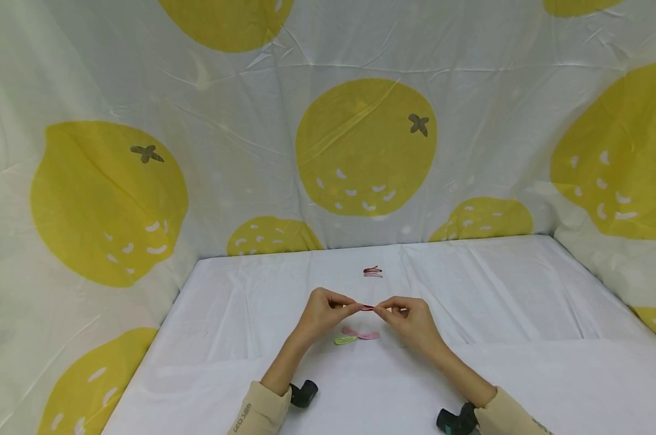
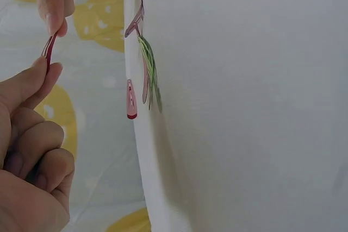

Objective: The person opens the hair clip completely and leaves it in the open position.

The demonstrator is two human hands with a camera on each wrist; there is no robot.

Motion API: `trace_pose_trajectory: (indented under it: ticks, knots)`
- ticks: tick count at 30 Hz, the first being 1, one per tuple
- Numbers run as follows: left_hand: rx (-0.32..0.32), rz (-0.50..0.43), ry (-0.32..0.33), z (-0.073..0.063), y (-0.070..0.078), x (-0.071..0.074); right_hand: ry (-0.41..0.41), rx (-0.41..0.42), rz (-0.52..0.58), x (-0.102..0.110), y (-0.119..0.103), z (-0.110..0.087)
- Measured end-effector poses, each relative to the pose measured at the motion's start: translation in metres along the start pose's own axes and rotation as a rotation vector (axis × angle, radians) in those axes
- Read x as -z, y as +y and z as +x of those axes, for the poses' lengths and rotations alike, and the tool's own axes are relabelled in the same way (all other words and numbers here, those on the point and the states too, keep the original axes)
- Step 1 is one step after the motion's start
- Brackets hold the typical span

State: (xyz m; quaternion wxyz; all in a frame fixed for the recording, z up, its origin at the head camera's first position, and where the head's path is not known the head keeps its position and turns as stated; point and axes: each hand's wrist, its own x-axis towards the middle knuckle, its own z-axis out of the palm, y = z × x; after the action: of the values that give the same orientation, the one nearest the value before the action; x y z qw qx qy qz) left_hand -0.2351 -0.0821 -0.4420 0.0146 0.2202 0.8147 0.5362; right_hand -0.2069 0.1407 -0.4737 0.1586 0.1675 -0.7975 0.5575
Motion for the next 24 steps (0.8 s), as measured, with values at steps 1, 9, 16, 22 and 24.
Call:
trace_pose_trajectory:
  ticks: [1,9,16,22,24]
  knots:
    - [-0.030,0.011,0.002,0.000,0.001,0.000,0.007,0.005,0.008,0.000,0.000,0.000]
    - [-0.110,0.106,0.053,0.000,0.005,-0.006,0.050,0.063,-0.004,0.002,0.001,0.000]
    - [-0.117,0.181,0.085,-0.002,0.005,-0.010,0.066,0.124,-0.028,0.000,0.003,-0.001]
    - [-0.126,0.210,0.095,-0.002,0.003,-0.011,0.086,0.167,-0.039,-0.001,0.002,-0.002]
    - [-0.147,0.226,0.102,-0.002,0.003,-0.012,0.090,0.182,-0.046,-0.002,0.002,-0.003]
